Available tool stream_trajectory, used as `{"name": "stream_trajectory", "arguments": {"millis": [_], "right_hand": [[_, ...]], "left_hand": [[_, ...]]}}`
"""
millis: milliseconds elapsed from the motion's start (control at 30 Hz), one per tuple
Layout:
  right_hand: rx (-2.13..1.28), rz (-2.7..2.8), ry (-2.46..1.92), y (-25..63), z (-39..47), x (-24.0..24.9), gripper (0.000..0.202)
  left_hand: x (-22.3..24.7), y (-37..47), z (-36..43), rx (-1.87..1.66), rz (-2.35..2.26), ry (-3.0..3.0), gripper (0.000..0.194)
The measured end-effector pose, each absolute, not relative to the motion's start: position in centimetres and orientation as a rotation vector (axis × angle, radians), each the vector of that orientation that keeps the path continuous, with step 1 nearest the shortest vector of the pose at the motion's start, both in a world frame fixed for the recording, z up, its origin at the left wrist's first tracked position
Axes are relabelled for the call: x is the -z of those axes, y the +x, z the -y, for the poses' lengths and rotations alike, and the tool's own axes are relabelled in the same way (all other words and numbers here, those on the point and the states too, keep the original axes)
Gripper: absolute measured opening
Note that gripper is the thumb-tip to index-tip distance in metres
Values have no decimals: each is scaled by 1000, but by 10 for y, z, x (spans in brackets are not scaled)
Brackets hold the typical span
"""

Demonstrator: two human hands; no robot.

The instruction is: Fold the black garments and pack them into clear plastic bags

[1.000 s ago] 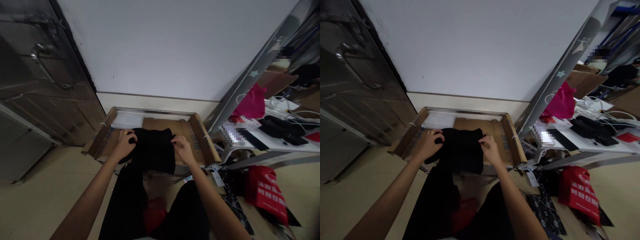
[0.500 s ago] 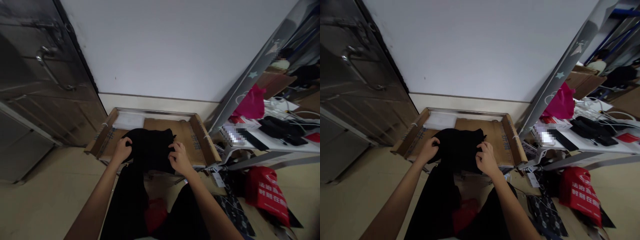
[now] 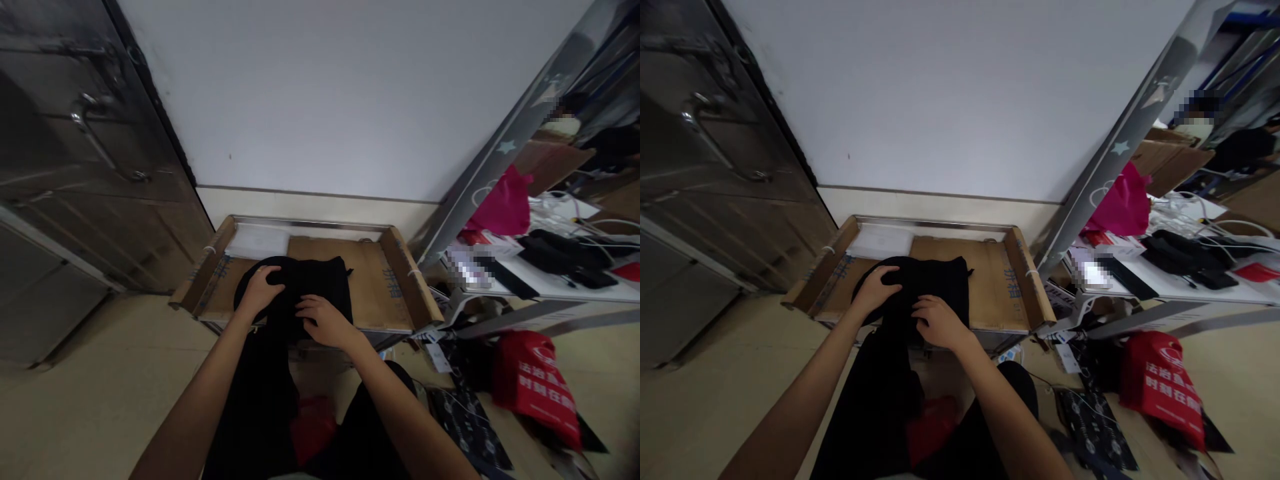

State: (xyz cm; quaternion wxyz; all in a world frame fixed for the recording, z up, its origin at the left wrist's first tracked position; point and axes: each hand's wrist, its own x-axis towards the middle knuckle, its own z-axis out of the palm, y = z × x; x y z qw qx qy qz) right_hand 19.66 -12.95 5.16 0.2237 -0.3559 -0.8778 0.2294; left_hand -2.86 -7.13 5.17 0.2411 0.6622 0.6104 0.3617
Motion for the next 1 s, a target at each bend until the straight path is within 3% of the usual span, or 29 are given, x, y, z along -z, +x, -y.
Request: {"name": "stream_trajectory", "arguments": {"millis": [133,267,467,600,700,867,1000], "right_hand": [[-723,2285,-918,206,128,-54,35],[-746,1741,-1016,240,108,-64,27],[-1068,1103,-1251,288,82,-51,24],[-1236,937,-1259,287,85,-32,30],[-1273,896,-1235,282,88,-27,29],[-1312,871,-1219,281,91,-31,28],[-1338,836,-1201,280,93,-31,27]], "left_hand": [[-61,-26,69,-1025,-1609,1902,63],[-84,-18,59,-963,-1576,2045,66],[-124,33,59,-740,-1548,2243,50],[-116,85,72,-591,-1491,2234,32],[-101,108,82,-679,-1377,2150,21],[-93,102,86,-678,-1137,2082,22],[-83,70,72,-985,-1463,1881,22]]}}
